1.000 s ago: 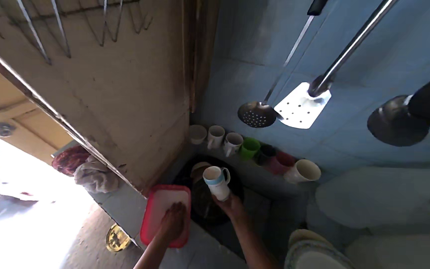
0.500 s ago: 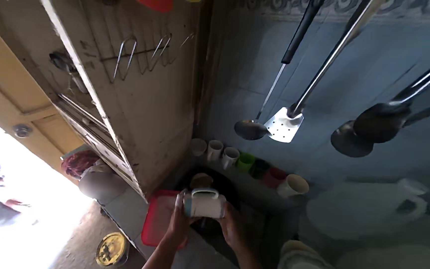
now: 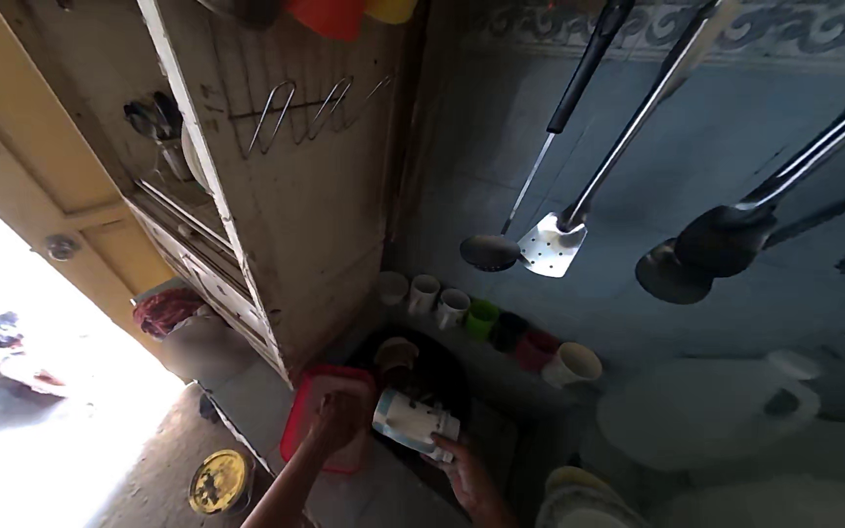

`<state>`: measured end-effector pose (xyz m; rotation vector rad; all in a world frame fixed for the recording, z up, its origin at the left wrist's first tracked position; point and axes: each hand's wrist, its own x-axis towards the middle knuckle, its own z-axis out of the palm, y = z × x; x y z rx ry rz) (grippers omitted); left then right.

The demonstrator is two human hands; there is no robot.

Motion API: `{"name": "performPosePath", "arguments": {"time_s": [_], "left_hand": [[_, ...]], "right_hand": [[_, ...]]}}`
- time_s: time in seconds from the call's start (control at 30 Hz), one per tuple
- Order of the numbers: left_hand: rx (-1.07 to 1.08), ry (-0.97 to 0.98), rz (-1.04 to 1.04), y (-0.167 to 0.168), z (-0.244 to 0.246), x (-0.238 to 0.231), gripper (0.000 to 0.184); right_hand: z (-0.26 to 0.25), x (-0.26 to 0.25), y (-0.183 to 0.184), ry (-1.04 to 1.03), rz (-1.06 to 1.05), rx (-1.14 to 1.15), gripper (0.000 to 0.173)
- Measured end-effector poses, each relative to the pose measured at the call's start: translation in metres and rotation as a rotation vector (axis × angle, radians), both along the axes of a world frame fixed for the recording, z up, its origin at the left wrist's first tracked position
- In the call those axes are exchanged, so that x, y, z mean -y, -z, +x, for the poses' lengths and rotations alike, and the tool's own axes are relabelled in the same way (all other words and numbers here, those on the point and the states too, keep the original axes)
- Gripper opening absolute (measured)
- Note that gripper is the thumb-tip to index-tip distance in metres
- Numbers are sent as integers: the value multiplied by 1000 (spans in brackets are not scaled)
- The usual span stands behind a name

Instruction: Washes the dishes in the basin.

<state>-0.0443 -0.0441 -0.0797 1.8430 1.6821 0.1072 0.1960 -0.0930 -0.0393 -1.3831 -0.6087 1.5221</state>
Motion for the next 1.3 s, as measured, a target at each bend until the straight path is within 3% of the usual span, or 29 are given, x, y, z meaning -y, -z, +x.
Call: {"name": "performPosePath", "arguments": {"time_s": [0.13,0.3,0.43,0.53,0.6,0.67,0.73,0.8,0.87,0.93,1.0,1.1,1.13,1.23,1.3], "left_hand": [[-71,81,39,32,-1,13,59],[-15,-121,-46,7,-17,2,53],[226,-269,55,-2,-35,-6,51],[586,-372,248,-37,-24,-3,42],[737,-304,312,-65,1,5,41],[651,-120,341,-86,33,17,43],[430,30,366,-88,61,17,44],[310,-34,243,-93,66,-4,43],[295,-118,1,-94,60,-35,47],[315,-111,-66,-102,65,-37,48],[352,-61,135,-103,87,-13,46],[497,4,560,-77,118,17,42],[507,3,531,-77,119,14,42],[522,-17,134,-81,104,-28,44],[490,-35,58,-79,100,-44,45]], "right_hand": [[1,0,-1,-52,123,221,26],[-2,1,-6,-80,257,296,33],[-5,-1,-13,-89,309,307,32],[-11,-2,-19,-115,306,311,36],[-19,-1,-21,-131,314,322,38],[-28,-2,-24,-166,346,323,41],[-33,-4,-23,-220,457,344,41],[-31,-4,-22,-269,539,425,37],[-27,-1,-24,-307,583,562,35],[-21,1,-29,-308,557,612,35],[-15,-1,-30,-253,525,599,34],[-3,-1,-27,-222,460,639,37],[0,-2,-27,-230,459,655,38],[4,-2,-28,-316,526,804,37],[5,0,-32,-355,573,892,35]]}}
